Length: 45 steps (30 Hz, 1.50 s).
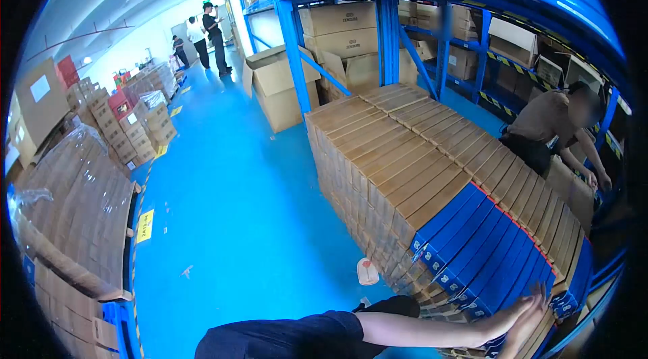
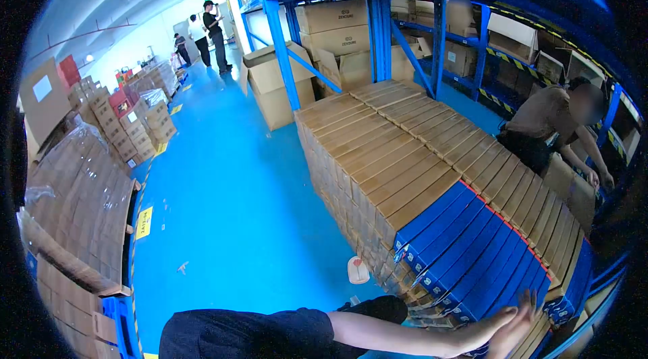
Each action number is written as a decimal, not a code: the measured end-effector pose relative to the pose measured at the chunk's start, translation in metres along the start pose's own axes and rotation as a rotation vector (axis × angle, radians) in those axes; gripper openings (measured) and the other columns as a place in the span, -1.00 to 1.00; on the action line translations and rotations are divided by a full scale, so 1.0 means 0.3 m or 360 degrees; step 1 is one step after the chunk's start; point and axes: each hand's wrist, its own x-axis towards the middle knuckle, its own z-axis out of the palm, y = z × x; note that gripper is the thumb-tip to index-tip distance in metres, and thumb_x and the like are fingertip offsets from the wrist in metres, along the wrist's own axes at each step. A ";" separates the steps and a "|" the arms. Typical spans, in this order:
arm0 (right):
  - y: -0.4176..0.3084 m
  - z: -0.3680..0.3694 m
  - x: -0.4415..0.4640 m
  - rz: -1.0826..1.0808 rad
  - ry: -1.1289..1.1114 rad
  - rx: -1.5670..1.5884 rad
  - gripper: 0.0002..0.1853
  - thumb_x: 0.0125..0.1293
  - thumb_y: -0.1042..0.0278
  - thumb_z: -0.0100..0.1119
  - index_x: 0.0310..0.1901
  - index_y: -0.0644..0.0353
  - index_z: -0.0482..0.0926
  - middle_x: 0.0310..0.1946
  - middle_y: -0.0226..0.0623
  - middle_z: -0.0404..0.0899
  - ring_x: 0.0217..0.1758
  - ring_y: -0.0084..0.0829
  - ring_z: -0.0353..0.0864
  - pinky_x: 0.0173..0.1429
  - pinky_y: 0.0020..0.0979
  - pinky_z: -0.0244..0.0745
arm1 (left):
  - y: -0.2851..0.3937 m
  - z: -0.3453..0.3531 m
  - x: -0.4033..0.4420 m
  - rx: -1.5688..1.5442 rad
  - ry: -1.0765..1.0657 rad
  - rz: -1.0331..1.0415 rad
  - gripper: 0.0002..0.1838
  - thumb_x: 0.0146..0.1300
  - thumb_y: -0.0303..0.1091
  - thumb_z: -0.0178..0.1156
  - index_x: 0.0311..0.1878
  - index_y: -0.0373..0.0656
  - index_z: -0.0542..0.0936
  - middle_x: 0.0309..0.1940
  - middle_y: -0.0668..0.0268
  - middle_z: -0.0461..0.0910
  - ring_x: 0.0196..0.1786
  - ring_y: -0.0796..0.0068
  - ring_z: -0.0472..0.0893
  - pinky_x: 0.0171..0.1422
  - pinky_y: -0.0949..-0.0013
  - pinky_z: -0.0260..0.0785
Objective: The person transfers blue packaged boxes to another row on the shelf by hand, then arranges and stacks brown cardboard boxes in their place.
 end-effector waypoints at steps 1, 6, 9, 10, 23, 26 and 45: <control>0.138 -0.026 -0.031 0.0321 -0.0093 0.0011 -0.55 0.45 0.13 -0.04 0.14 0.35 0.49 0.18 0.04 0.51 0.27 -0.08 0.46 0.36 -0.06 0.30 | 0.000 0.005 -0.020 0.0960 0.0108 0.0108 -0.43 0.57 0.03 -0.33 0.36 -0.24 0.28 0.28 0.18 0.44 0.32 0.34 0.41 0.42 0.24 0.19; 0.344 -0.027 -0.127 0.0701 0.0383 0.0637 -0.52 0.47 0.15 -0.10 0.26 0.31 0.42 0.24 0.01 0.47 0.30 -0.14 0.45 0.39 -0.16 0.30 | 0.056 -0.007 -0.014 0.2059 -0.0538 0.0124 -0.37 0.57 0.09 -0.39 0.33 -0.26 0.33 0.28 0.13 0.43 0.36 0.32 0.37 0.47 0.27 0.13; -0.032 -0.133 -0.138 0.0292 0.0213 0.0397 -0.50 0.47 0.15 -0.15 0.27 0.34 0.41 0.25 0.05 0.45 0.33 -0.03 0.42 0.43 -0.09 0.23 | -0.015 -0.149 0.109 0.2424 -0.0071 0.0923 -0.38 0.56 0.09 -0.29 0.29 -0.28 0.39 0.30 0.09 0.42 0.35 0.28 0.38 0.47 0.27 0.14; -0.214 -0.183 -0.135 -0.0005 0.0068 0.0208 -0.50 0.48 0.15 -0.16 0.27 0.35 0.41 0.25 0.07 0.45 0.34 0.01 0.40 0.44 -0.06 0.21 | 0.002 -0.149 0.113 0.1929 -0.0099 0.0451 -0.38 0.56 0.09 -0.30 0.31 -0.28 0.38 0.30 0.09 0.41 0.35 0.28 0.38 0.48 0.27 0.13; -0.038 -0.528 -0.113 0.0400 -0.0176 -0.1220 -0.68 0.31 0.52 -0.06 0.05 0.42 0.52 0.01 0.10 0.56 0.28 0.02 0.43 0.57 0.12 -0.01 | 0.099 -0.117 0.046 0.1420 -0.0013 -0.0431 -0.52 0.51 -0.08 -0.18 0.21 -0.28 0.44 0.24 0.03 0.51 0.18 0.21 0.58 0.27 0.20 0.41; 0.194 -0.647 -0.262 0.0388 -0.0175 -0.1538 -0.63 0.28 0.45 0.00 0.12 0.34 0.49 -0.02 0.05 0.58 0.31 -0.02 0.41 0.55 0.02 0.07 | 0.174 -0.155 0.029 0.1626 -0.0066 -0.0270 -0.59 0.49 -0.15 -0.13 0.11 -0.27 0.51 0.19 -0.02 0.55 0.12 0.20 0.60 0.23 0.19 0.43; 0.276 -0.777 -0.428 -0.0094 -0.0854 -0.1946 -0.72 0.35 0.33 -0.04 -0.11 0.12 0.69 -0.18 -0.29 0.63 0.04 -0.43 0.53 0.35 -0.30 0.10 | -0.495 -0.300 0.044 0.2823 0.0070 -0.0551 -0.69 0.57 -0.21 -0.19 -0.06 -0.16 0.52 -0.11 0.27 0.61 -0.10 0.48 0.62 0.04 0.37 0.43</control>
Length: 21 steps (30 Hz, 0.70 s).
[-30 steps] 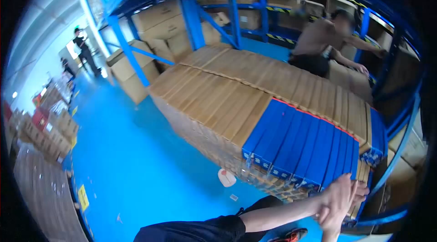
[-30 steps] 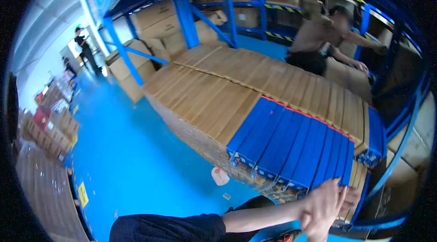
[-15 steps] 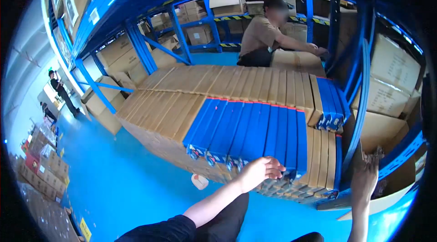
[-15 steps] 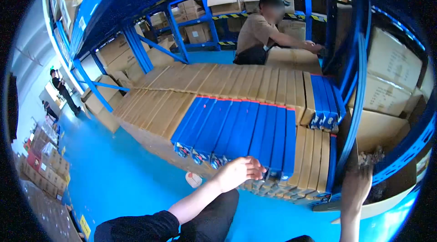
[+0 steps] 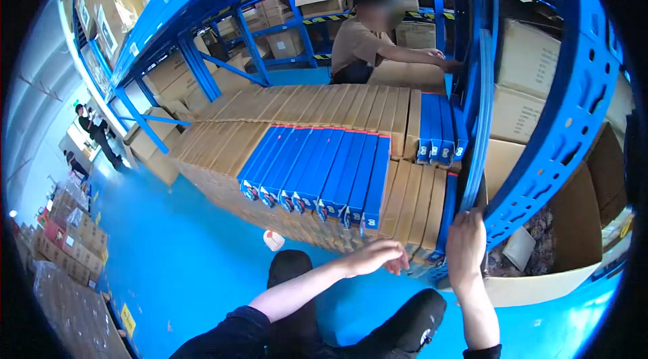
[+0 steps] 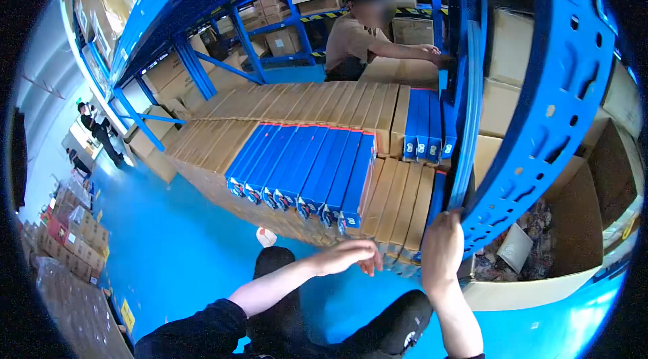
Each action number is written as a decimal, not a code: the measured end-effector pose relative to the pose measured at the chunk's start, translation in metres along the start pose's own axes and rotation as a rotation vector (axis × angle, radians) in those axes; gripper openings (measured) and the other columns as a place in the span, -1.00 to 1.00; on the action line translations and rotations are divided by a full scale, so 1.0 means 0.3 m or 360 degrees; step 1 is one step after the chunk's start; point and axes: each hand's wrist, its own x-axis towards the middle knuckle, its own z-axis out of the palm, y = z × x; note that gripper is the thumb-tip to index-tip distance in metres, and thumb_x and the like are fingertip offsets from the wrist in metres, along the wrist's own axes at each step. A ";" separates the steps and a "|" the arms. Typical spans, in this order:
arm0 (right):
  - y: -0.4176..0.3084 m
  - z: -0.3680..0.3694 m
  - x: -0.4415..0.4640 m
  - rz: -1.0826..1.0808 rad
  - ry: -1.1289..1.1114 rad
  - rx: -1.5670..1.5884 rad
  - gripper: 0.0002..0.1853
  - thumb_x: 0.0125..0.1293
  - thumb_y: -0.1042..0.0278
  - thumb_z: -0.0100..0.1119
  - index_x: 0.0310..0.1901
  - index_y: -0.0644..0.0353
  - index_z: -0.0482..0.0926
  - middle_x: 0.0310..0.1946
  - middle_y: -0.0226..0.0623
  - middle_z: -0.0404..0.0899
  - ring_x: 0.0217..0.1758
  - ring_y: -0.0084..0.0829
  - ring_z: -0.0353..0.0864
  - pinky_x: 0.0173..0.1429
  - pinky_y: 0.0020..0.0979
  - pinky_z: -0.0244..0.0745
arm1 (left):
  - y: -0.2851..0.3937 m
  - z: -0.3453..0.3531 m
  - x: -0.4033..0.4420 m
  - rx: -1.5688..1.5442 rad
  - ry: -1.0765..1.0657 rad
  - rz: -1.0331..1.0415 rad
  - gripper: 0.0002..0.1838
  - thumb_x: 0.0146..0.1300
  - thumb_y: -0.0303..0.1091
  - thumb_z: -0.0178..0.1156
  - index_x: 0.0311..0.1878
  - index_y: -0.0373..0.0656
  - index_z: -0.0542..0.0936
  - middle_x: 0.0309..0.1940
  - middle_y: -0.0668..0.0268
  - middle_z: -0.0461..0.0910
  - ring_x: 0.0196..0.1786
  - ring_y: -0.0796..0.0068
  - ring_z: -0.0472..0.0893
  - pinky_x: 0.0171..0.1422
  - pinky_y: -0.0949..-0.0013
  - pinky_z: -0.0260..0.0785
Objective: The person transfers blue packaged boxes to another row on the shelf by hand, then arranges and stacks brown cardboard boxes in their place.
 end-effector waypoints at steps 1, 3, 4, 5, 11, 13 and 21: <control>-0.006 0.010 -0.001 0.0039 0.0099 -0.0075 -0.72 0.35 0.33 -0.04 -0.10 0.13 0.69 -0.17 -0.29 0.63 0.06 -0.43 0.53 0.36 -0.30 0.09 | -0.008 0.027 0.021 0.0171 -0.0092 -0.0039 -0.69 0.58 -0.18 -0.16 -0.04 -0.15 0.52 -0.10 0.32 0.59 -0.10 0.50 0.61 0.06 0.36 0.42; -0.001 -0.001 -0.002 0.0069 0.0127 -0.0096 -0.72 0.34 0.33 -0.03 -0.12 0.12 0.71 -0.15 -0.27 0.63 0.08 -0.43 0.53 0.36 -0.29 0.08 | -0.021 0.047 0.050 0.0496 -0.0302 -0.0047 -0.71 0.57 -0.19 -0.12 -0.05 -0.18 0.51 -0.11 0.33 0.58 -0.11 0.50 0.59 0.09 0.35 0.41; 0.008 -0.017 -0.005 0.0043 0.0093 -0.0095 -0.72 0.33 0.32 -0.02 -0.13 0.12 0.71 -0.14 -0.26 0.63 0.08 -0.42 0.53 0.36 -0.29 0.08 | -0.011 0.050 0.056 0.0560 -0.0366 -0.0062 -0.72 0.56 -0.20 -0.07 -0.03 -0.21 0.51 -0.11 0.32 0.56 -0.11 0.50 0.58 0.08 0.37 0.41; 0.009 -0.024 -0.005 0.0015 0.0059 -0.0092 -0.72 0.32 0.32 -0.01 -0.14 0.13 0.71 -0.13 -0.26 0.63 0.08 -0.42 0.53 0.36 -0.30 0.09 | -0.005 0.042 0.057 0.0648 -0.0369 -0.0043 -0.72 0.56 -0.21 -0.06 -0.02 -0.22 0.51 -0.12 0.32 0.56 -0.10 0.50 0.58 0.07 0.38 0.42; -0.022 0.043 -0.012 0.0081 0.0088 0.0192 -0.56 0.33 0.15 0.04 0.07 0.35 0.55 -0.08 -0.18 0.62 0.18 -0.35 0.48 0.42 -0.31 0.03 | 0.104 -0.105 0.013 0.1002 0.0039 0.0161 -0.74 0.53 -0.24 -0.02 -0.04 -0.24 0.54 -0.18 0.27 0.64 -0.14 0.48 0.65 -0.09 0.37 0.51; -0.016 0.046 -0.015 0.0117 0.0117 0.0270 -0.42 0.33 0.00 0.09 0.13 0.41 0.49 -0.03 -0.14 0.61 0.25 -0.33 0.44 0.45 -0.32 0.00 | 0.118 -0.176 -0.016 0.0733 0.0449 0.0514 -0.78 0.50 -0.31 0.01 -0.10 -0.26 0.57 -0.23 0.26 0.66 -0.25 0.50 0.67 -0.21 0.40 0.51; -0.040 0.011 0.021 0.0416 0.0072 0.0351 -0.46 0.34 0.01 0.12 0.11 0.37 0.54 -0.01 -0.15 0.62 0.27 -0.27 0.43 0.49 -0.32 0.03 | 0.066 -0.494 -0.018 0.1228 0.1530 0.0785 -0.85 0.38 -0.46 0.08 -0.24 -0.32 0.59 -0.37 0.18 0.70 -0.31 0.42 0.70 -0.22 0.39 0.50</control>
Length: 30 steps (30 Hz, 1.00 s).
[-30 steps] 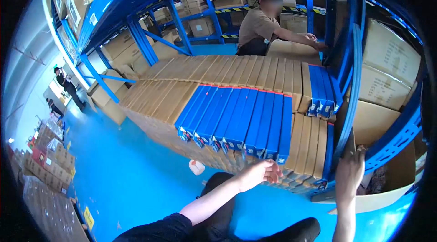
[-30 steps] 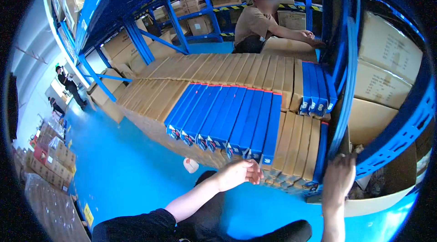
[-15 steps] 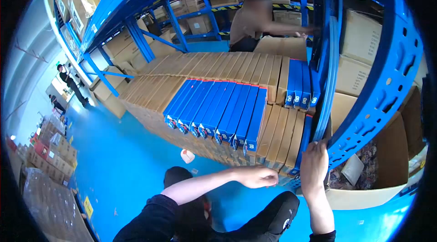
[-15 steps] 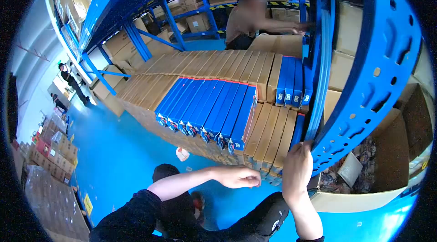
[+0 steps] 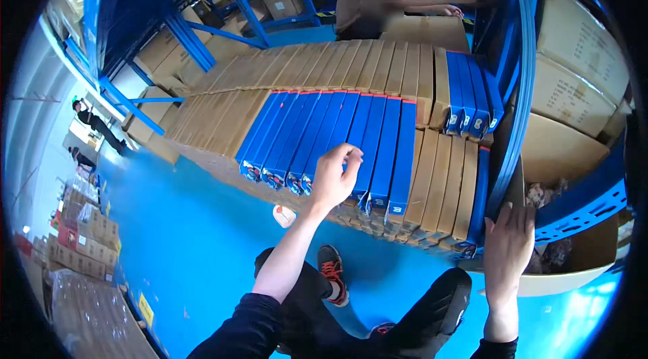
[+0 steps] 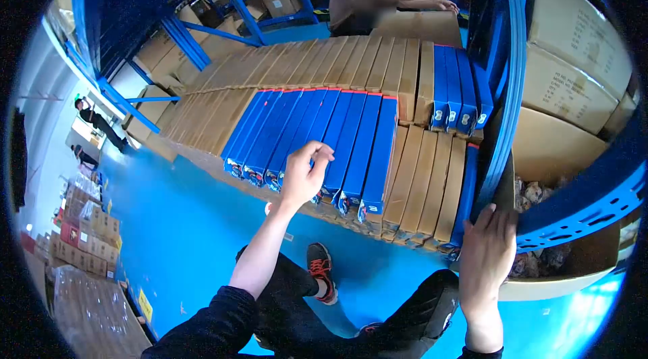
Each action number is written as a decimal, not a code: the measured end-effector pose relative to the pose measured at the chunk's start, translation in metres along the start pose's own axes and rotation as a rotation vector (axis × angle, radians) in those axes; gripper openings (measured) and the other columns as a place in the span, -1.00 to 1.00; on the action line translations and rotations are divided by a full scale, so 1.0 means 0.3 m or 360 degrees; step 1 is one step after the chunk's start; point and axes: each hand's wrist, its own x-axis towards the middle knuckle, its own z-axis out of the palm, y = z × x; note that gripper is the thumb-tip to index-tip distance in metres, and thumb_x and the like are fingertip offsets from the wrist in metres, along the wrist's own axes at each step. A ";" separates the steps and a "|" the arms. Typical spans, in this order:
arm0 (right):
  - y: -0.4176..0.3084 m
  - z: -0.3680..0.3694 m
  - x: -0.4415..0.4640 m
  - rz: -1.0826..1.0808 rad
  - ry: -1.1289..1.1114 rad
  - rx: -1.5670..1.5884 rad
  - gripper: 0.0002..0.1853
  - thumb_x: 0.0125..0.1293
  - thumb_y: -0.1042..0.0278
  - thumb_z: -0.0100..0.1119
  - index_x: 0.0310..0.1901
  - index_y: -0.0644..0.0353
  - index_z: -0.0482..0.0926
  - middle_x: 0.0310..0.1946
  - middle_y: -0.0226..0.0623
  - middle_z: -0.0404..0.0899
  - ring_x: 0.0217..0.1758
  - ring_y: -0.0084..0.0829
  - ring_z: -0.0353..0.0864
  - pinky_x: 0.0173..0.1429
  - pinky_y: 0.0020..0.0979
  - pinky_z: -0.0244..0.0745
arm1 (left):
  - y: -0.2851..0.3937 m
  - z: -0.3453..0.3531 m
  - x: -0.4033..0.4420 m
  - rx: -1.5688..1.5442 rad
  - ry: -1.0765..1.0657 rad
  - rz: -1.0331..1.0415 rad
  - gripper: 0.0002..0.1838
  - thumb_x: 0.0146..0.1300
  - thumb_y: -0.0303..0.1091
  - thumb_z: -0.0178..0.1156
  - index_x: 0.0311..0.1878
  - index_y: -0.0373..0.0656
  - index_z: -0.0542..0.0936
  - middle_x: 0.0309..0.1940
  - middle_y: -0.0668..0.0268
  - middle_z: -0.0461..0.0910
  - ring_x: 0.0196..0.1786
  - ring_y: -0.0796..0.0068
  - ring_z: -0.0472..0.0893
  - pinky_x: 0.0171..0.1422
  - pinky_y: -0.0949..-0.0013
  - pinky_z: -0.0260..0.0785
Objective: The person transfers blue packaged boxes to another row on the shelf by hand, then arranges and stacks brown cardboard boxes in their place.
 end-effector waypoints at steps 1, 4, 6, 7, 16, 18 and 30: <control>-0.006 0.002 0.006 0.0041 0.0004 0.0034 -0.46 0.34 0.02 0.12 0.11 0.37 0.53 -0.01 -0.14 0.62 0.27 -0.26 0.43 0.50 -0.32 0.03 | -0.015 -0.002 0.012 0.0050 0.0026 0.0060 -0.84 0.38 -0.44 0.09 -0.23 -0.33 0.59 -0.38 0.18 0.70 -0.30 0.39 0.70 -0.21 0.37 0.50; -0.011 0.012 0.009 0.0110 0.0046 0.0144 -0.48 0.34 0.06 0.13 0.12 0.38 0.51 -0.03 -0.11 0.62 0.25 -0.23 0.44 0.52 -0.30 0.03 | -0.042 -0.003 0.050 0.0126 0.0007 0.0060 -0.87 0.34 -0.41 0.13 -0.21 -0.28 0.59 -0.30 0.12 0.68 -0.18 0.17 0.68 -0.06 0.23 0.49; -0.017 -0.014 0.011 0.0129 0.0035 0.0213 -0.48 0.32 0.07 0.17 0.12 0.38 0.51 -0.03 -0.09 0.62 0.25 -0.20 0.44 0.53 -0.29 0.03 | -0.068 0.003 0.066 0.0299 0.0007 0.0211 -0.81 0.38 -0.36 0.13 -0.21 -0.32 0.60 -0.28 0.10 0.70 -0.18 0.20 0.69 -0.06 0.26 0.50; -0.016 -0.029 0.012 0.0143 0.0045 0.0246 -0.48 0.31 0.08 0.18 0.12 0.38 0.51 -0.03 -0.08 0.61 0.24 -0.19 0.44 0.53 -0.28 0.03 | -0.058 0.002 0.069 0.0247 -0.0023 0.0113 -0.82 0.37 -0.36 0.14 -0.20 -0.31 0.61 -0.24 0.08 0.69 -0.13 0.15 0.68 -0.01 0.24 0.49; -0.019 -0.086 0.015 0.0099 0.0083 0.0345 -0.46 0.28 0.04 0.21 0.09 0.38 0.51 -0.09 -0.04 0.63 0.18 -0.13 0.50 0.48 -0.21 0.11 | -0.007 0.015 0.057 0.0241 0.0008 0.0306 -0.85 0.29 -0.44 0.16 -0.13 -0.27 0.60 -0.15 0.07 0.67 0.01 0.02 0.61 0.14 0.16 0.42; -0.014 -0.119 0.016 0.0049 0.0176 0.0585 -0.53 0.28 0.12 0.23 0.05 0.35 0.53 -0.17 -0.05 0.64 0.05 -0.12 0.55 0.37 -0.18 0.22 | -0.010 0.022 0.059 0.0297 -0.0039 0.0316 -0.81 0.30 -0.43 0.15 -0.06 -0.27 0.60 -0.10 0.05 0.65 0.03 0.01 0.60 0.17 0.16 0.41; -0.489 0.121 0.010 -0.0239 0.0289 0.2169 0.17 -0.01 0.06 0.57 0.43 0.50 -0.03 0.23 0.34 0.34 0.28 0.24 0.40 0.35 -0.03 0.36 | 0.023 0.108 0.029 0.0589 -0.0293 0.0461 -0.64 0.34 -0.41 0.07 0.16 -0.35 0.50 0.13 -0.01 0.56 0.32 0.02 0.43 0.42 0.02 0.19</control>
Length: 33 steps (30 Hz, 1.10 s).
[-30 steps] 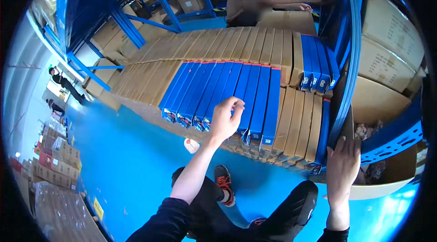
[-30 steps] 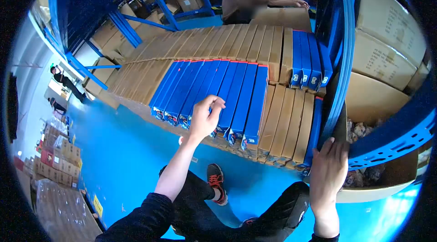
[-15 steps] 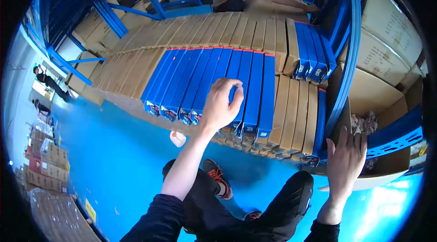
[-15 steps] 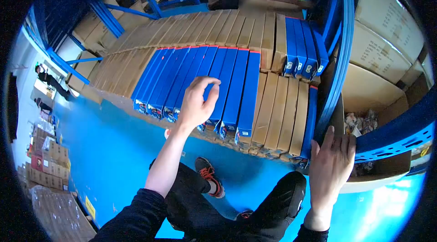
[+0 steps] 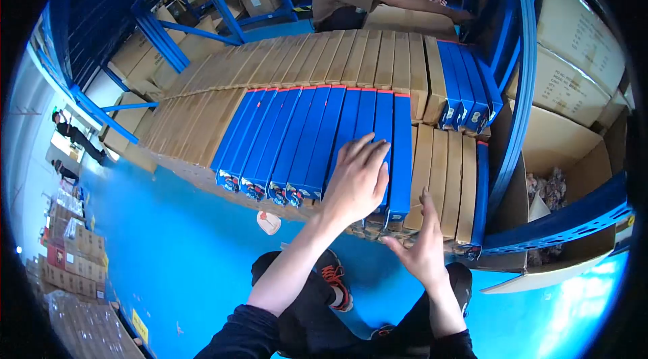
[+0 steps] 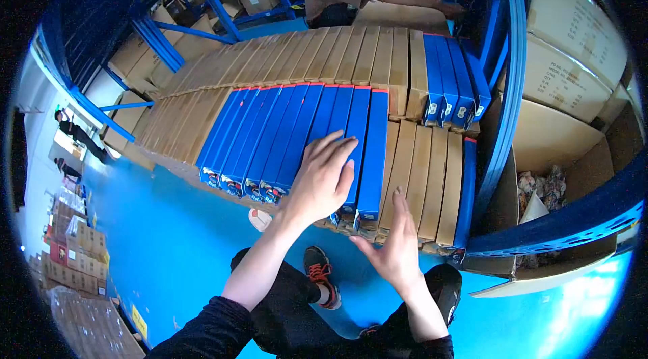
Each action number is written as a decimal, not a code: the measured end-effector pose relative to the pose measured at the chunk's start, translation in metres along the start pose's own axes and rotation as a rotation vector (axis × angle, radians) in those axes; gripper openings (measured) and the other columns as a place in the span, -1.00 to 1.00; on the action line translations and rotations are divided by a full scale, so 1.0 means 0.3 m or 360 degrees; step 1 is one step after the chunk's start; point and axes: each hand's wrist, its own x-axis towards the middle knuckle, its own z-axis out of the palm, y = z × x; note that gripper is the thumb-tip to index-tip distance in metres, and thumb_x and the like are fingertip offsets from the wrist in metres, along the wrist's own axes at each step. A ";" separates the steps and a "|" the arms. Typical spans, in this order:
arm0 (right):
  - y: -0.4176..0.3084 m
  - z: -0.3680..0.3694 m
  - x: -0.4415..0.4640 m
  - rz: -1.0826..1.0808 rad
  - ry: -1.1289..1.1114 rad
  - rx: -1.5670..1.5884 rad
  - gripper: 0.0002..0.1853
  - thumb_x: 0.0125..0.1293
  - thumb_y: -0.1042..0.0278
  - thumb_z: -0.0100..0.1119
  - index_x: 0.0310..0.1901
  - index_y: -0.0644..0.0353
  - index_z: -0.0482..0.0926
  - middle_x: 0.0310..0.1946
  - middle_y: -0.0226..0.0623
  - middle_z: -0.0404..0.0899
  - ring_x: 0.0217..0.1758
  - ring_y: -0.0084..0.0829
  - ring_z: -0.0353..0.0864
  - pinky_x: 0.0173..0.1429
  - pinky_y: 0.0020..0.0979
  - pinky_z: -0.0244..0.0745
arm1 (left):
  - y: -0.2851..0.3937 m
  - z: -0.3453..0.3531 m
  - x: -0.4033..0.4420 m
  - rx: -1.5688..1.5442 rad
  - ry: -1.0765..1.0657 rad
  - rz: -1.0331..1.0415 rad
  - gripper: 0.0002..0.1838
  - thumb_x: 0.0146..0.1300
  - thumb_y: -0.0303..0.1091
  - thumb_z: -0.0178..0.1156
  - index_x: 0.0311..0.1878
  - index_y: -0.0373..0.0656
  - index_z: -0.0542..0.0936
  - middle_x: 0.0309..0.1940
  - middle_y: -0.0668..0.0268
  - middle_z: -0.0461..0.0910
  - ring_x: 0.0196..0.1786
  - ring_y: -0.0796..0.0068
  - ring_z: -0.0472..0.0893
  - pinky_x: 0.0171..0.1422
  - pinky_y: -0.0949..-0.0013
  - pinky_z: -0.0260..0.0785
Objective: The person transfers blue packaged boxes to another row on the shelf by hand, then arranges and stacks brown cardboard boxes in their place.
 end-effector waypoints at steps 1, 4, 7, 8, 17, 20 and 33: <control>0.004 0.014 0.003 0.0000 0.0009 0.0038 0.19 -0.02 0.06 0.58 0.43 0.52 -0.05 0.24 0.35 0.33 0.29 0.24 0.39 0.35 -0.03 0.35 | 0.012 0.001 0.005 0.0048 -0.0023 0.0018 -0.63 0.34 -0.41 0.07 0.16 -0.36 0.50 0.13 0.00 0.56 0.32 0.01 0.42 0.43 0.01 0.17; 0.028 0.057 0.006 0.0028 0.0000 0.0204 0.24 -0.06 0.07 0.60 0.42 0.56 -0.09 0.26 0.38 0.29 0.31 0.24 0.38 0.36 -0.04 0.35 | 0.036 0.038 0.012 0.0150 -0.0072 0.0016 -0.61 0.34 -0.37 0.07 0.16 -0.37 0.50 0.10 -0.02 0.57 0.32 -0.01 0.41 0.45 -0.08 0.09; 0.039 0.108 -0.003 0.0068 -0.0011 0.0312 0.21 -0.07 0.16 0.61 0.40 0.61 -0.06 0.27 0.41 0.26 0.28 0.23 0.40 0.35 -0.03 0.36 | 0.062 0.077 0.007 0.0246 -0.0109 0.0013 -0.59 0.33 -0.33 0.10 0.17 -0.37 0.50 0.06 -0.07 0.58 0.31 -0.03 0.42 0.47 -0.12 0.04; 0.044 0.127 -0.008 0.0051 0.0010 0.0239 0.19 -0.07 0.19 0.59 0.40 0.61 -0.05 0.26 0.41 0.26 0.27 0.24 0.41 0.34 -0.03 0.36 | 0.068 0.088 0.005 0.0245 -0.0104 -0.0002 -0.59 0.33 -0.32 0.10 0.17 -0.37 0.50 0.06 -0.07 0.58 0.31 -0.03 0.42 0.47 -0.11 0.04; 0.085 0.156 -0.058 0.0043 0.0183 0.0255 0.07 -0.11 0.42 0.46 0.38 0.62 -0.01 0.28 0.39 0.26 0.24 0.27 0.41 0.33 -0.01 0.37 | 0.123 0.091 0.021 -0.0028 -0.0059 0.0017 -0.59 0.22 -0.34 0.25 0.08 -0.37 0.53 0.05 -0.07 0.57 0.21 -0.06 0.49 0.40 -0.02 0.18; 0.081 0.128 -0.086 0.0003 0.0250 0.0344 0.06 -0.10 0.42 0.45 0.38 0.61 -0.01 0.30 0.38 0.24 0.25 0.28 0.40 0.33 -0.01 0.37 | 0.161 0.093 0.018 -0.0239 0.0023 0.0056 -0.61 0.27 -0.39 0.22 0.12 -0.38 0.49 0.08 -0.10 0.54 0.14 -0.11 0.54 0.28 0.04 0.34; 0.177 -0.040 -0.229 0.0184 0.1137 -0.0194 -0.28 0.13 0.69 0.17 0.36 0.47 0.16 0.26 0.21 0.37 0.29 0.11 0.43 0.39 -0.12 0.28 | 0.365 0.319 -0.046 -0.1573 -0.0521 -0.0190 -0.53 0.51 -0.42 -0.04 0.41 -0.32 0.18 0.31 0.00 0.39 0.37 0.22 0.42 0.43 0.23 0.26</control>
